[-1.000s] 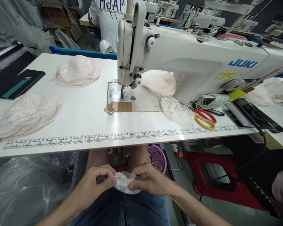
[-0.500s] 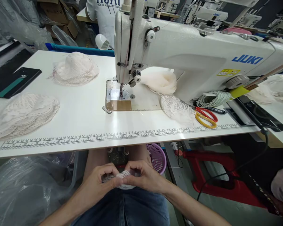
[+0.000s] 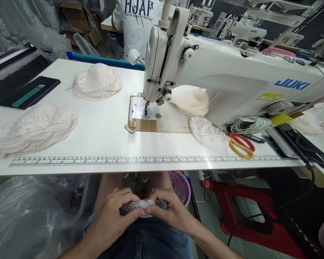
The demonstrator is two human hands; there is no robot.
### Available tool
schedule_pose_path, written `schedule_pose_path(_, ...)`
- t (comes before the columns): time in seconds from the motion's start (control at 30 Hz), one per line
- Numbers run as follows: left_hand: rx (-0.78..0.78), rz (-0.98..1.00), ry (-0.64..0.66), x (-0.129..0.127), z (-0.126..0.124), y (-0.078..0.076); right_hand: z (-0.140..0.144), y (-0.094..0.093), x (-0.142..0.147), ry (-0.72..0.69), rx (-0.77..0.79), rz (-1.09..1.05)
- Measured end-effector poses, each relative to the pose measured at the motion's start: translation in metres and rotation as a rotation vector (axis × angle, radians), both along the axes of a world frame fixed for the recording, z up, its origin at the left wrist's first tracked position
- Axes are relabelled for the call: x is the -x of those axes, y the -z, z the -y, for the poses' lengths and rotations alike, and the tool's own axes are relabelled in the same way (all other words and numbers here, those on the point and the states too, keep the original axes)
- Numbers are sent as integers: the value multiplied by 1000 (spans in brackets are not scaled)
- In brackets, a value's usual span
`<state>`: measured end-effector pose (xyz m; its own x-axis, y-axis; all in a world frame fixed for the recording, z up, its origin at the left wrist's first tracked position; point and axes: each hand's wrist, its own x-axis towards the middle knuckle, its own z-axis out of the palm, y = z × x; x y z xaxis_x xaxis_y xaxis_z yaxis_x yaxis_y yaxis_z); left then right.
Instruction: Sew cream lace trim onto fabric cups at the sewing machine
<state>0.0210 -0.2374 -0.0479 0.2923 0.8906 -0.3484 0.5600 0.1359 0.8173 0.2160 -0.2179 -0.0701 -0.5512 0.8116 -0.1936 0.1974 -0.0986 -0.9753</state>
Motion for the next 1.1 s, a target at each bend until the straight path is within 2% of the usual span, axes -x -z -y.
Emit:
schedule_pose_path(0.27, -9, 48, -55, 3, -1, -6, -4, -9, 5, -9, -43, 10)
schedule_pose_path(0.33, -23, 61, -47, 7, -6, -16, -9, -17, 6, -31, -67, 0)
schedule_pose_path(0.4, -47, 47, -34, 14, -17, -33, -17, -29, 9, -61, -108, 13)
schedule_pose_path(0.47, -78, 9, -15, 23, -38, -55, -30, -45, 13, -100, -129, 40)
schedule_pose_path(0.57, -168, -66, 55, 33, -86, -88, -58, -66, 23, -151, -82, 39)
schedule_pose_path(0.63, -227, -122, 177, 36, -127, -101, -83, -73, 28, -153, -82, 82)
schedule_pose_path(0.67, -246, -154, 239, 36, -148, -104, -96, -75, 28, -142, -146, 148)
schedule_pose_path(0.77, -253, -191, 335, 30, -204, -96, -135, -72, 21, -35, -497, 425)
schedule_pose_path(0.87, -243, -207, 370, 19, -236, -74, -159, -68, 5, 56, -751, 548)
schedule_pose_path(0.97, -229, -227, 407, 10, -250, -60, -171, -68, -6, -54, -995, 505)
schedule_pose_path(1.1, -222, -275, 465, 5, -262, -57, -185, -67, -4, -234, -1287, 496)
